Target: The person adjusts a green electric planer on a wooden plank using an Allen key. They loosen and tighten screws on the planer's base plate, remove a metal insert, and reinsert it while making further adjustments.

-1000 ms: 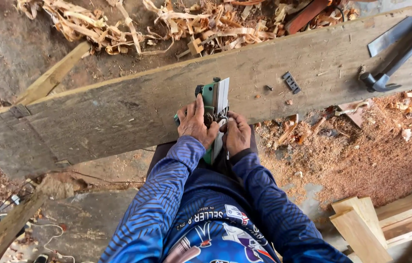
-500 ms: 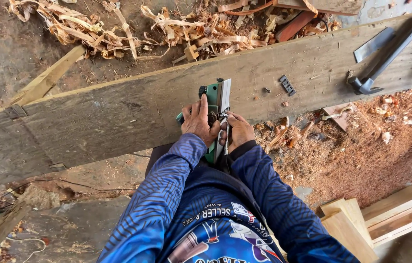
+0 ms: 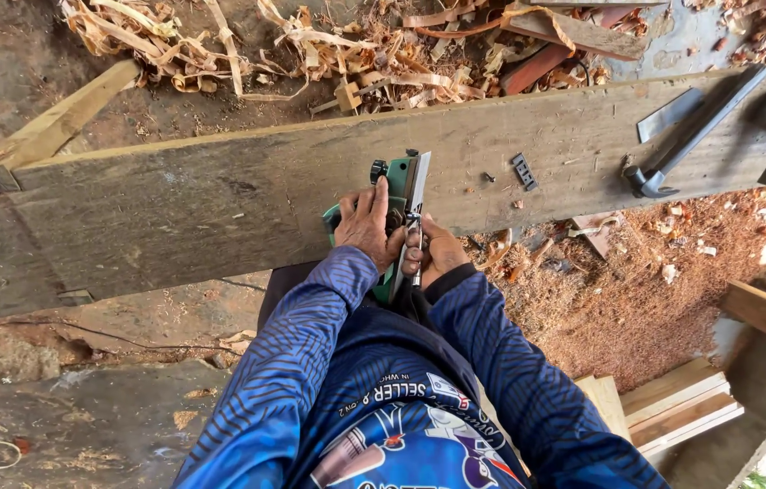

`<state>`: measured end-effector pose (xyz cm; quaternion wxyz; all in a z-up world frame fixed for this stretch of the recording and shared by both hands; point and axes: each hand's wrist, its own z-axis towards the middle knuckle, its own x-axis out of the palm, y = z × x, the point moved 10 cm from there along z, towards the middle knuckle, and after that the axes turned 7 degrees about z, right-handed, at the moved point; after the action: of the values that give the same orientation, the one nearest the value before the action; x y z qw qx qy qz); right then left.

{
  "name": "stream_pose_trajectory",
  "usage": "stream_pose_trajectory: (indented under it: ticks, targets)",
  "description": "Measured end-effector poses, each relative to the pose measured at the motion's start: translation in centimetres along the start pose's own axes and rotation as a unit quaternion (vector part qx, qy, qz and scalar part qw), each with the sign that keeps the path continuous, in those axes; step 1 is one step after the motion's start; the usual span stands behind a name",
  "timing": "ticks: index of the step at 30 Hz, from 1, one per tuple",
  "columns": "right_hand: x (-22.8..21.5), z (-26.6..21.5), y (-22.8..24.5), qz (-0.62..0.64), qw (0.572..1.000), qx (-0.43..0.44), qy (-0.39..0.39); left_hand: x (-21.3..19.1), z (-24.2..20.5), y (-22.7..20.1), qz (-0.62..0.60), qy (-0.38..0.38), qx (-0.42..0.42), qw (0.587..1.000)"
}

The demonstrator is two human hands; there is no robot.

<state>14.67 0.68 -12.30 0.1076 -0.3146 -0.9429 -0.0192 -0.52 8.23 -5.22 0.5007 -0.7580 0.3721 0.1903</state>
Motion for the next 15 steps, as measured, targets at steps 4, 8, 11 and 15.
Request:
stream_pose_trajectory:
  ticks: [4, 8, 11, 15]
  targets:
    - [0.7, -0.4, -0.8, -0.032, 0.999, 0.035, -0.02, 0.5, 0.1, 0.1, 0.004, 0.007, -0.003, 1.0]
    - [0.6, -1.0, -0.3, -0.114, 0.982, -0.007, -0.149, 0.8, 0.1, 0.3, 0.01, 0.02, -0.016, 1.0]
    - [0.5, -1.2, 0.0, -0.138, 0.973, -0.032, -0.18, 0.9, 0.2, 0.3, 0.004, 0.034, -0.024, 0.999]
    - [1.4, -2.9, 0.9, -0.178, 0.949, -0.064, -0.253, 1.3, 0.2, 0.5, 0.007, 0.047, -0.032, 0.998]
